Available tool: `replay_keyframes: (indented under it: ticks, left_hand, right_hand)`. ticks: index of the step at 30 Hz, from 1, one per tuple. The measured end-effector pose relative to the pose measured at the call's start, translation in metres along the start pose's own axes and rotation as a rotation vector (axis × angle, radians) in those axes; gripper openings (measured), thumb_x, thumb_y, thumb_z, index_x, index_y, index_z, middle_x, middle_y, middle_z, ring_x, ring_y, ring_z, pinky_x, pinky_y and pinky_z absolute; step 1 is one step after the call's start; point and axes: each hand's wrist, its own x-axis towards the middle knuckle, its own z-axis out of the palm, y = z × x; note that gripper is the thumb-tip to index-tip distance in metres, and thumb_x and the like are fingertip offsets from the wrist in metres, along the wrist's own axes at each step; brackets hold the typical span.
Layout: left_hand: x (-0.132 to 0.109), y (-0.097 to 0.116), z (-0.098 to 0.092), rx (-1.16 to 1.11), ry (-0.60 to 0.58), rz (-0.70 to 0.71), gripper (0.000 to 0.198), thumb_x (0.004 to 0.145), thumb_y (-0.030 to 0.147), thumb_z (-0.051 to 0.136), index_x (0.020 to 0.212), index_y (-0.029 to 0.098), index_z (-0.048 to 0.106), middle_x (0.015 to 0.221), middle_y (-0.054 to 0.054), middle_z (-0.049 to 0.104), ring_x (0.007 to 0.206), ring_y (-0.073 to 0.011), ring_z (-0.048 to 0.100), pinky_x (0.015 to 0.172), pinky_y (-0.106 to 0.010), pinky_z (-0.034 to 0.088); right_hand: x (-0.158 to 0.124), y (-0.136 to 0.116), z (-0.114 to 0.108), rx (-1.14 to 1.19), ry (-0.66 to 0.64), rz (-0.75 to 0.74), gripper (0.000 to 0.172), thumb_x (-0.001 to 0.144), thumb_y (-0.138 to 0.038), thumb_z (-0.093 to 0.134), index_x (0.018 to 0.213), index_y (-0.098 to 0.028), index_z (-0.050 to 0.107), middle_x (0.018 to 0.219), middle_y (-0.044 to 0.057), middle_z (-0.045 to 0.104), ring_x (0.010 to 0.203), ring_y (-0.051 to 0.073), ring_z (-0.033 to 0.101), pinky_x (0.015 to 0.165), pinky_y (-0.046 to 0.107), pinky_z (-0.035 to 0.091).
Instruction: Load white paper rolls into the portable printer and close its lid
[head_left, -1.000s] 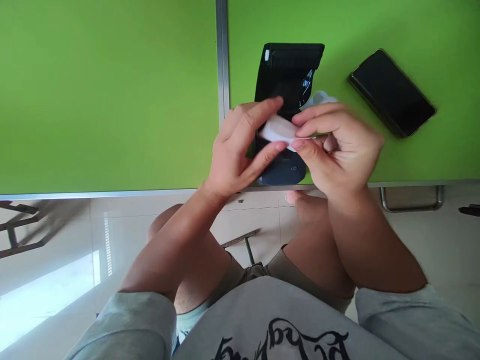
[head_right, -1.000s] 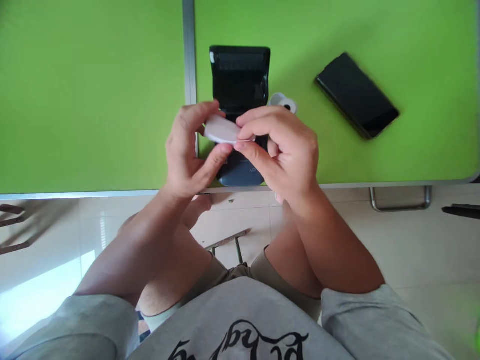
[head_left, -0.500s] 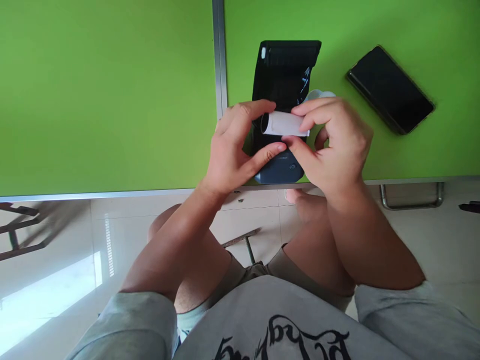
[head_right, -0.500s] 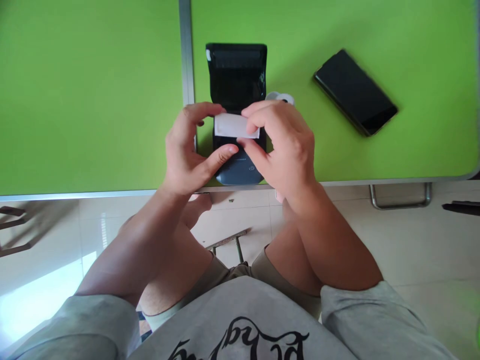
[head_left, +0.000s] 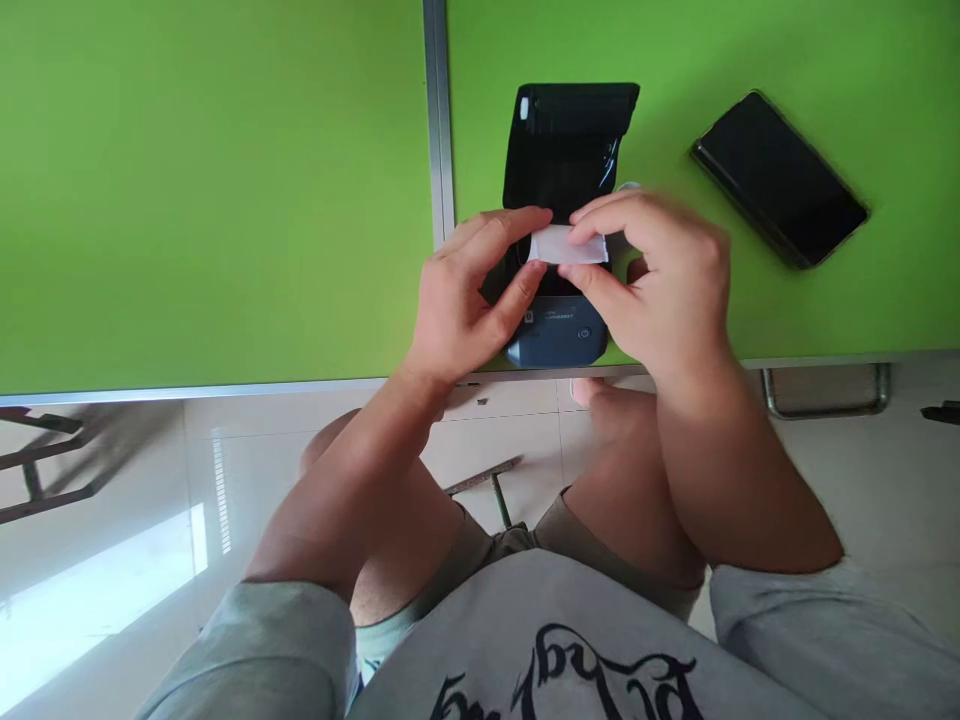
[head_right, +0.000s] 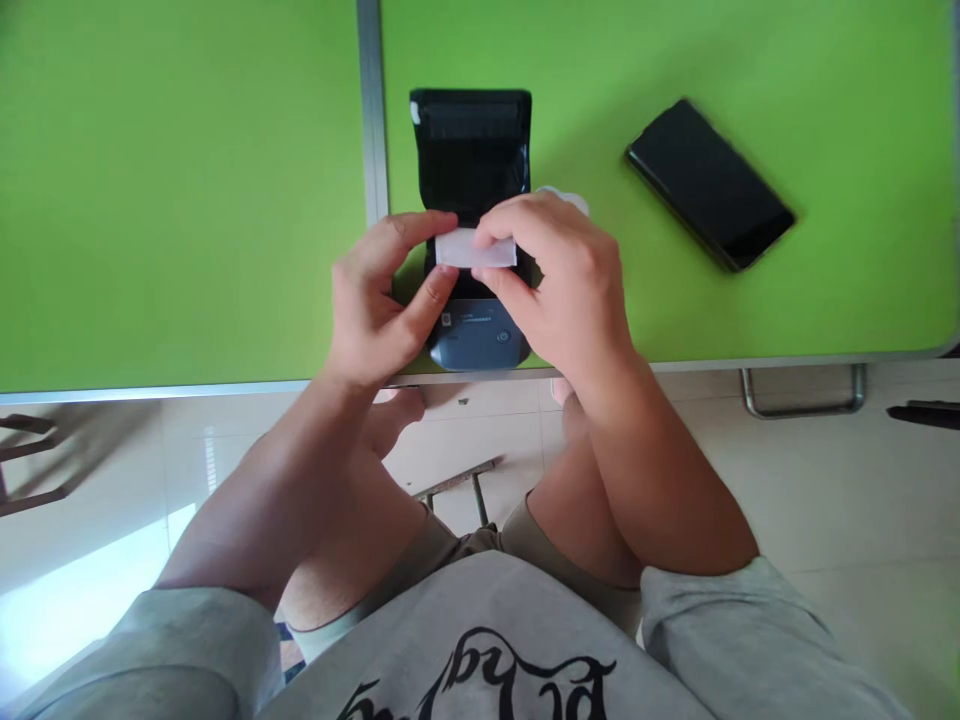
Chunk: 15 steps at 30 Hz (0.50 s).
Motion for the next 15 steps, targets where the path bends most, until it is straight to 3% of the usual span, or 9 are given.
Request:
replay_keyframes:
  ticks: [7,11,15]
  left_hand:
    - [-0.0025,-0.0046,0.0023,-0.001,-0.021,-0.056,0.029,0.103,0.044,0.05,0.125,0.028,0.06,0.128,-0.002,0.07,0.123,-0.0222,0.066,0.107,-0.042,0.054]
    - [-0.0006,-0.0047,0.0031,0.006,-0.03,-0.042,0.028,0.102,0.042,0.049,0.123,0.028,0.06,0.127,-0.004,0.07,0.123,-0.0231,0.065,0.109,-0.044,0.052]
    - [0.0005,-0.0033,0.0007,-0.029,-0.026,-0.067,0.038,0.099,0.053,0.048,0.124,0.027,0.058,0.136,-0.008,0.062,0.131,-0.0281,0.058,0.111,-0.047,0.049]
  right_hand:
    - [-0.0009,0.001,0.0001,-0.016,0.05,0.004,0.01,0.085,-0.02,0.068,0.086,-0.029,0.067,0.102,0.001,0.076,0.099,0.023,0.07,0.093,0.042,0.056]
    - [-0.0008,0.0042,0.0018,-0.049,0.025,0.009,0.014,0.087,-0.017,0.062,0.081,-0.028,0.067,0.092,0.001,0.076,0.091,0.022,0.071,0.086,0.041,0.058]
    - [-0.0005,0.004,0.0043,-0.088,0.031,0.0,0.016,0.086,-0.014,0.06,0.079,-0.027,0.067,0.084,0.001,0.075,0.085,0.021,0.07,0.082,0.04,0.057]
